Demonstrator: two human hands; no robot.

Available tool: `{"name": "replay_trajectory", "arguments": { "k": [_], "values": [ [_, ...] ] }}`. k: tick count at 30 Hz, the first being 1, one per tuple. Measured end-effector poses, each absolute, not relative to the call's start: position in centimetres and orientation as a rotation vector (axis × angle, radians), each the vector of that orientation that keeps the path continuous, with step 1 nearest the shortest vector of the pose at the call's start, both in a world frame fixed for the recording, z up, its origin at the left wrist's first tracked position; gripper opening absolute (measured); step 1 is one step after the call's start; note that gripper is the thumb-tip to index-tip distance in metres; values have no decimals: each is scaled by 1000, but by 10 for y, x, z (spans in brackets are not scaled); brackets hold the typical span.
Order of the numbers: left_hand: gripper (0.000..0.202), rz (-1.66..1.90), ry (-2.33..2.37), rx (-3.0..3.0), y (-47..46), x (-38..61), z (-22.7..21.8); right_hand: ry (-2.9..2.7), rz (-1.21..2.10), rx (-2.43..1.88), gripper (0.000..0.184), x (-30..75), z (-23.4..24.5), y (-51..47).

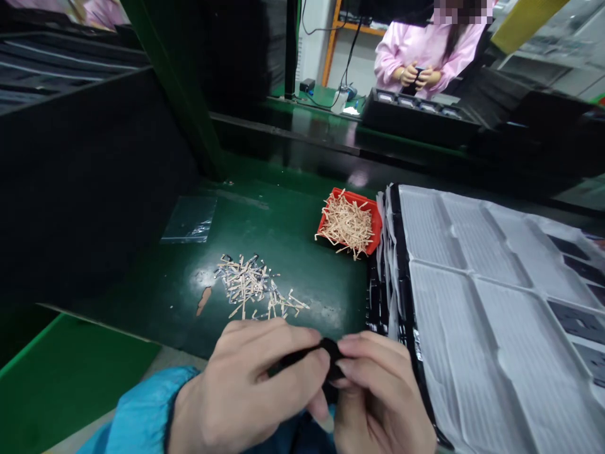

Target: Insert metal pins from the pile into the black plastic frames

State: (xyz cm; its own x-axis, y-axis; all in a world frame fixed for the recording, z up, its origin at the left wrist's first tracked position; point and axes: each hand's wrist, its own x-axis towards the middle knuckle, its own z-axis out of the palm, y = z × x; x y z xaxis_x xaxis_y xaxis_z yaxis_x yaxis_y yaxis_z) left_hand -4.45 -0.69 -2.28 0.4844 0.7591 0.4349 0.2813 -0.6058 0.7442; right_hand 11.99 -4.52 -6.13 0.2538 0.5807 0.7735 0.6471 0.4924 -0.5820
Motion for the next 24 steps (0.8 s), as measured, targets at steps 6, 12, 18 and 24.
{"name": "replay_trajectory", "arguments": {
  "k": [6,12,18,24],
  "values": [
    [15,1048,1217,1794,-33,-40,-23,-1535,-157,-1078,11,142,-68,-55],
    [31,1049,896,1829,-16,-50,-21,-1404,-168,-1011,17,130,-72,-49],
    [29,985,885,1682,-15,-53,-20,-1417,-370,-1000,30,128,-73,-42],
    [47,1090,673,1928,-15,-56,-30,-1510,-488,-966,24,134,-72,-42]
  ]
}}
